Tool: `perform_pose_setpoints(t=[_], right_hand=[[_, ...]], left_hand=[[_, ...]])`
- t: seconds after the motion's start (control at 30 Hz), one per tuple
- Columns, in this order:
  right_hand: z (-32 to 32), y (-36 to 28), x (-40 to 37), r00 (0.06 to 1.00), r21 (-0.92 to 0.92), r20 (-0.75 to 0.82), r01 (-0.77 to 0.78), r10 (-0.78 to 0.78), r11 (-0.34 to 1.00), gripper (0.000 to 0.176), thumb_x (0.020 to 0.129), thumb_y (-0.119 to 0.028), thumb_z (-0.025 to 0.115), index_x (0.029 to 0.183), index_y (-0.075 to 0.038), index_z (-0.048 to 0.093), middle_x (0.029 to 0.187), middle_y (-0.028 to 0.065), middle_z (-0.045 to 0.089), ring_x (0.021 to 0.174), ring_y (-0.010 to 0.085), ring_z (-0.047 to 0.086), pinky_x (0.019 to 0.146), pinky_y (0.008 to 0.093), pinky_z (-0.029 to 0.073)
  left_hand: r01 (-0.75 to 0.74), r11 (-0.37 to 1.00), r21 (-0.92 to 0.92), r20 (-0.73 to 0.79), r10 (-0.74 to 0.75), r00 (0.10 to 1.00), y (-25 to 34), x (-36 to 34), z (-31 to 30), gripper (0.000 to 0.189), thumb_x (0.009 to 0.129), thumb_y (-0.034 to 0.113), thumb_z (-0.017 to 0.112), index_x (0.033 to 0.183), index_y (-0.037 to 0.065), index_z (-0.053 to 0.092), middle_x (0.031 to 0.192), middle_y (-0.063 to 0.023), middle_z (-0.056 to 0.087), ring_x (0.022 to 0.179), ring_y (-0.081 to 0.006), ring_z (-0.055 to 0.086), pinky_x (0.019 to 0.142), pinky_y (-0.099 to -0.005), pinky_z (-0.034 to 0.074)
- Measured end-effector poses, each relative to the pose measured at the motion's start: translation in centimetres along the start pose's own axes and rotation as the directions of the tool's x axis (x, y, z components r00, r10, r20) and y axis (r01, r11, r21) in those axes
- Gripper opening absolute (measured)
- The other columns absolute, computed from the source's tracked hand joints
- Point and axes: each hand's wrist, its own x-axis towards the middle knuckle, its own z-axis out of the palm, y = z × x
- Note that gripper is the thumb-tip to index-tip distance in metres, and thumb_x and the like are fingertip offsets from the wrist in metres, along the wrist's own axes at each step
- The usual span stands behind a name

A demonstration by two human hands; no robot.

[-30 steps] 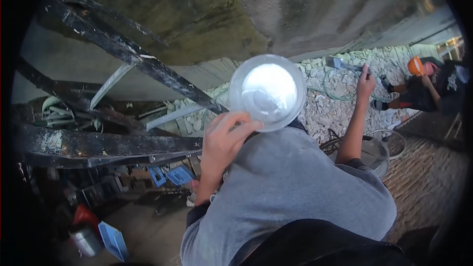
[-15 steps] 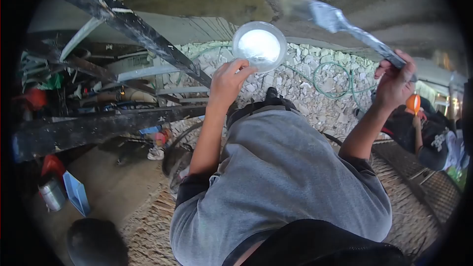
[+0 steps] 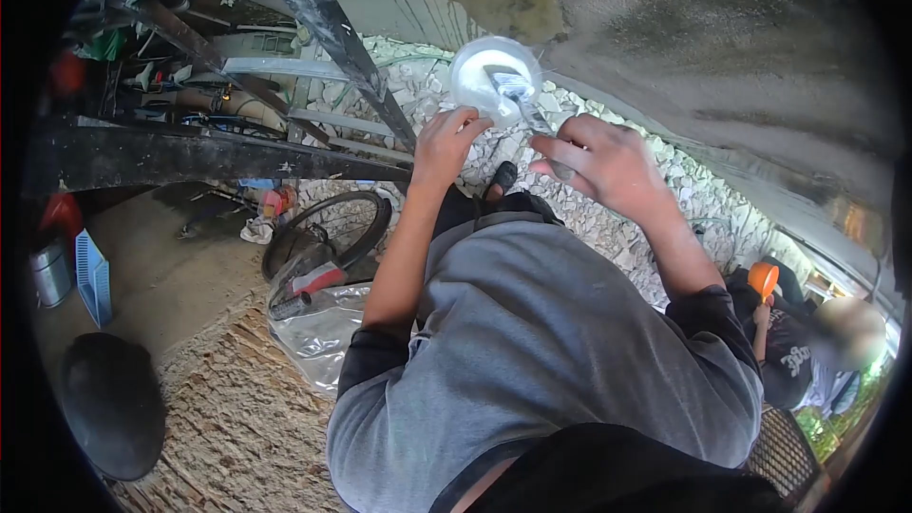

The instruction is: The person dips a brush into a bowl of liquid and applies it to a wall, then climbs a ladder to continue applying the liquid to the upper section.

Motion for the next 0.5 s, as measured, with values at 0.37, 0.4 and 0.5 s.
perform_pose_setpoints(t=[0.37,0.4,0.5], right_hand=[[5.6,1.8,-1.7,0.806,0.009,0.265,-0.552,0.53,0.834,0.03,0.101,-0.024,0.056,0.117,0.002,0.057,0.088,0.0242,0.069,0.084,0.0439,0.069,0.077,0.0522,0.054],[6.1,2.2,-1.8,0.766,0.063,0.282,-0.615,0.577,0.786,0.032,0.103,-0.025,0.055,0.118,0.003,0.057,0.089,0.0257,0.069,0.086,0.0458,0.068,0.079,0.0533,0.053],[7.4,2.5,-2.1,0.728,0.172,0.245,-0.682,0.64,0.711,0.035,0.106,-0.027,0.054,0.12,0.004,0.058,0.091,0.0279,0.069,0.09,0.0477,0.067,0.081,0.0543,0.051]], left_hand=[[0.104,0.994,0.037,0.003,-0.104,0.995,-3.9,-4.3,3.1,0.027,0.078,0.006,0.068,0.102,0.016,0.076,0.099,-0.0031,0.066,0.091,-0.0256,0.068,0.079,-0.0403,0.054],[0.112,0.993,0.048,0.013,-0.112,0.994,-4.5,-4.3,3.5,0.027,0.079,0.006,0.069,0.102,0.016,0.076,0.1,-0.0033,0.067,0.091,-0.0262,0.068,0.079,-0.0407,0.054],[0.115,0.993,0.031,0.023,-0.115,0.993,-7.1,-4.8,5.1,0.026,0.079,0.006,0.068,0.102,0.016,0.076,0.102,-0.0034,0.066,0.091,-0.0276,0.067,0.08,-0.0414,0.054]])
